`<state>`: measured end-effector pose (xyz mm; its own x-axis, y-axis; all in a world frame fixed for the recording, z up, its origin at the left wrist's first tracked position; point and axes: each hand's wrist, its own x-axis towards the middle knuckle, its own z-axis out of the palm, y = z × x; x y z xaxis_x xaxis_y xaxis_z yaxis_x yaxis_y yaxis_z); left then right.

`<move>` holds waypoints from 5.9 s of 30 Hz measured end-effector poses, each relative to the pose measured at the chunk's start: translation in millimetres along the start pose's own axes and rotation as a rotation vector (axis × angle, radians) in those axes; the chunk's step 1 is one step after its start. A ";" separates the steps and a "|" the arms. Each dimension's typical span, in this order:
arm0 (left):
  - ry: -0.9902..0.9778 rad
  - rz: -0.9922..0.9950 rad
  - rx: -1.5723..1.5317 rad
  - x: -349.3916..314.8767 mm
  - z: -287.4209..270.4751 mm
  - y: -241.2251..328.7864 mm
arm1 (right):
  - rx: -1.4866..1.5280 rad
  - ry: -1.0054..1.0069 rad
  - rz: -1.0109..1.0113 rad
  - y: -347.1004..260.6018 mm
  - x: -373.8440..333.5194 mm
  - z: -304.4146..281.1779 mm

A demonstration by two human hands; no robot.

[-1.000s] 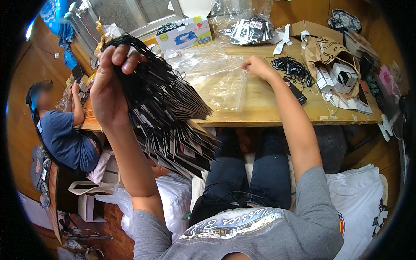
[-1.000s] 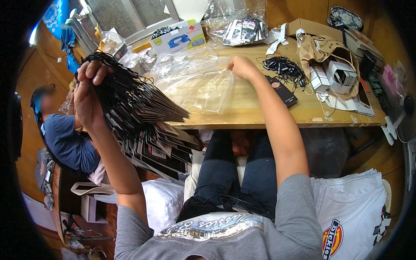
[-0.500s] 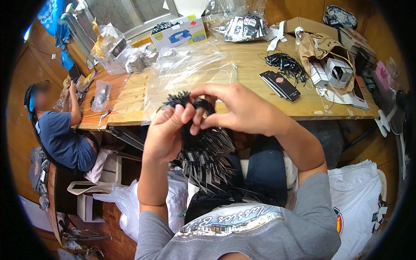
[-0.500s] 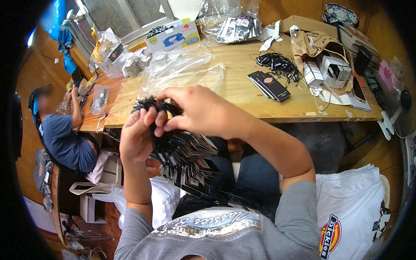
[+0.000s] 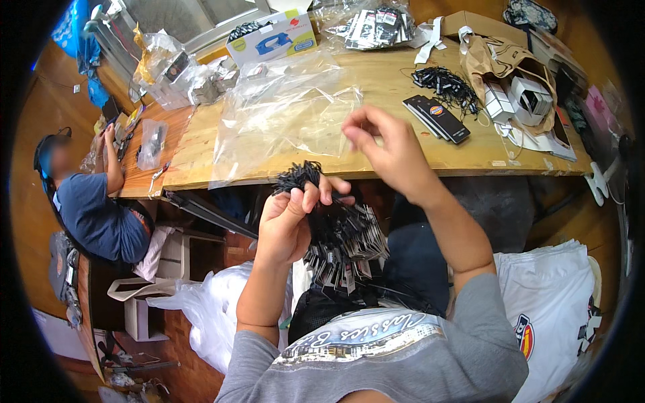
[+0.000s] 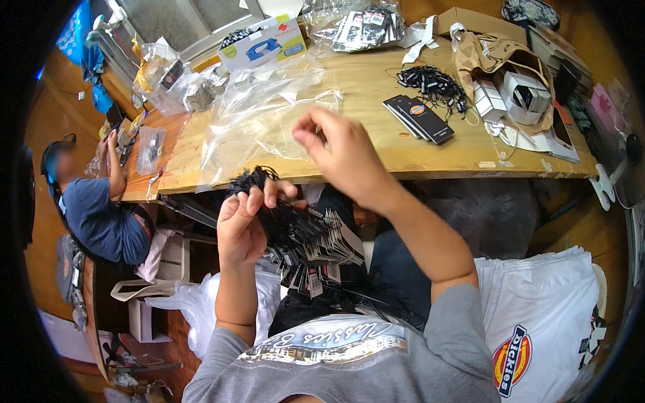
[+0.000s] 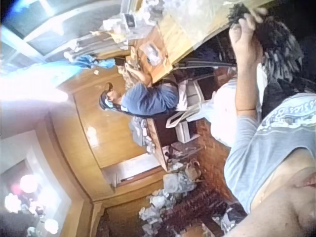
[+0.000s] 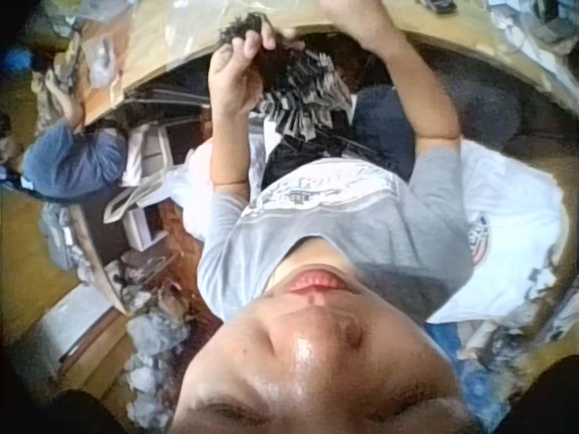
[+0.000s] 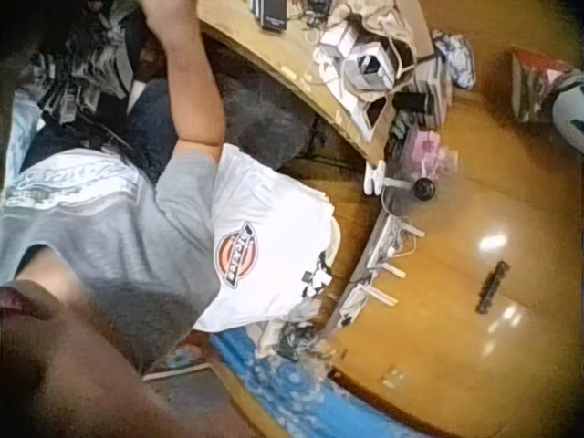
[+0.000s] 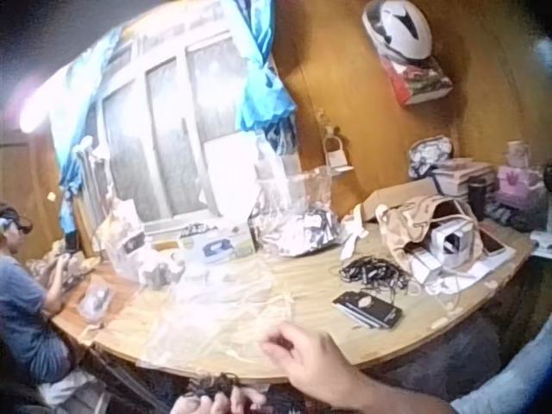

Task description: The person sits on the floor and organizes a large bundle of black tags with strings. They separate the tags, place them into a clear plastic bag, and then handle individual tags, attaching small white labels to them.

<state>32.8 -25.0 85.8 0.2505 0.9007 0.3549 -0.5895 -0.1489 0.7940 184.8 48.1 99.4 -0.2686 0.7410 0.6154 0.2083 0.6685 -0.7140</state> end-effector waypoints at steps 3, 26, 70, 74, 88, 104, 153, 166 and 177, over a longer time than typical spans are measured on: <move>-0.011 0.138 0.204 0.7 -3.5 1.3 | 0.254 -0.033 0.141 -8.6 -30.9 9.9; 0.069 0.135 0.303 10.0 -24.6 -10.1 | 0.158 -0.230 0.054 14.3 -41.2 36.8; 0.254 -0.234 0.309 -33.8 -51.7 -53.3 | 0.532 -0.485 0.559 31.6 -54.0 71.3; 0.282 -0.301 0.141 -27.8 -48.0 -48.5 | 0.434 -0.539 0.589 26.3 -51.6 66.4; 0.377 -0.286 0.038 -17.6 -39.9 -45.5 | 0.510 -0.529 0.592 32.0 -61.5 76.3; 0.149 -0.012 -0.034 -18.2 -44.4 -37.2 | -0.260 0.038 0.235 24.2 -63.6 -35.4; 0.127 0.149 -0.340 0.1 -36.2 95.5 | -0.033 -0.563 -0.791 36.8 -164.9 22.4; 0.204 0.090 0.175 -9.1 -27.1 78.7 | 0.335 -0.270 0.199 -17.8 -60.1 -11.5; -0.114 0.072 -0.120 -36.0 -49.4 107.6 | 0.824 -0.339 0.330 8.5 -17.3 24.7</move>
<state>-77.5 -53.3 134.1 0.2859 0.8366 0.4674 -0.6945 -0.1552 0.7026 167.9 39.3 74.4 -0.6000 0.7402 0.3035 -0.3722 0.0775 -0.9249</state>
